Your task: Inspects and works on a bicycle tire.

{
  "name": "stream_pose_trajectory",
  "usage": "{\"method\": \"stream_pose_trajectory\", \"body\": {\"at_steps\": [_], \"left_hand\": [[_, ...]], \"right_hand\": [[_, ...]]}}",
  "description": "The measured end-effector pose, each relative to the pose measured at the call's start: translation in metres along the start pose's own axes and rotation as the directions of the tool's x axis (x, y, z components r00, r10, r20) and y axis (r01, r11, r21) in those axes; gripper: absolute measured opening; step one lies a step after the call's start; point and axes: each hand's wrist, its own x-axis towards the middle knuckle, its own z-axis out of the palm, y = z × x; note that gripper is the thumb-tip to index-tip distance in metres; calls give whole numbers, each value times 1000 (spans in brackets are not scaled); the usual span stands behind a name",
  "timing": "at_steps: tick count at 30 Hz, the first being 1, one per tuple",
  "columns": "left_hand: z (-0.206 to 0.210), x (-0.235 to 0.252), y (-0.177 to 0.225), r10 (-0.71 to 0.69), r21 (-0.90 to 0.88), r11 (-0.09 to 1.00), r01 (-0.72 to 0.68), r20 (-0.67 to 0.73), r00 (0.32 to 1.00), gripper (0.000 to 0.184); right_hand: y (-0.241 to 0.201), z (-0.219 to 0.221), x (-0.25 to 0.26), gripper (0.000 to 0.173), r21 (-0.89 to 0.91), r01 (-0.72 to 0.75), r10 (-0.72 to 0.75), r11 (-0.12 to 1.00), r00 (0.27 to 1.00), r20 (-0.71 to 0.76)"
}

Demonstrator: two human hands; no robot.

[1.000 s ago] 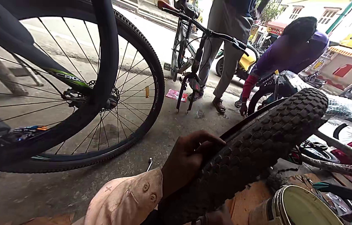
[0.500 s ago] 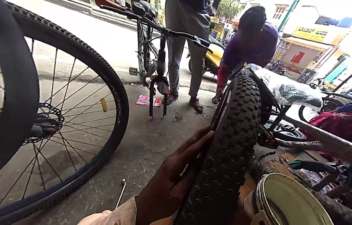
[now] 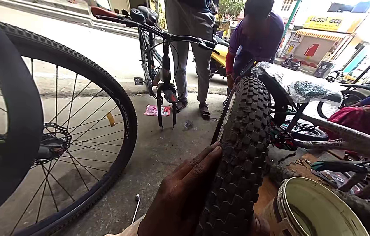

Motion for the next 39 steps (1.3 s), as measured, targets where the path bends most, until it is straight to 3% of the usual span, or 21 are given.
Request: {"method": "stream_pose_trajectory", "body": {"at_steps": [1,2,5,11,15,18,21,25,33,37,39], "left_hand": [[2,-1,2,-3,28,1000,3,-4,1000,45],[4,-2,2,-12,63,998,13,-12,1000,45],[9,-1,-2,-21,136,991,20,6,1000,47],[18,0,2,23,187,982,-29,36,999,46],[24,3,9,68,322,944,-73,29,997,45],[24,4,10,68,369,927,-68,14,998,44],[21,2,9,61,374,925,-63,17,998,43],[14,-5,7,9,356,935,-6,-6,1000,44],[10,-9,4,11,375,927,5,-41,999,42],[13,-8,1,29,346,938,-13,-42,999,42],[14,-6,0,53,332,942,-42,-26,998,42]], "right_hand": [[6,-3,11,51,-15,137,-131,990,971,199],[6,9,20,52,-19,219,-208,976,947,246],[2,40,30,49,-36,300,-281,953,926,253],[-12,57,27,40,-218,383,-355,897,921,157],[-25,57,37,42,-71,381,-358,922,908,217],[-35,98,46,35,-103,420,-392,902,895,214],[-40,110,49,32,-95,398,-369,912,900,231],[-26,82,44,36,-119,364,-331,924,915,233],[-23,119,38,26,-129,304,-277,944,942,191],[-14,79,28,40,-163,296,-242,941,927,285],[-21,108,31,30,-146,307,-297,940,951,86]]}}
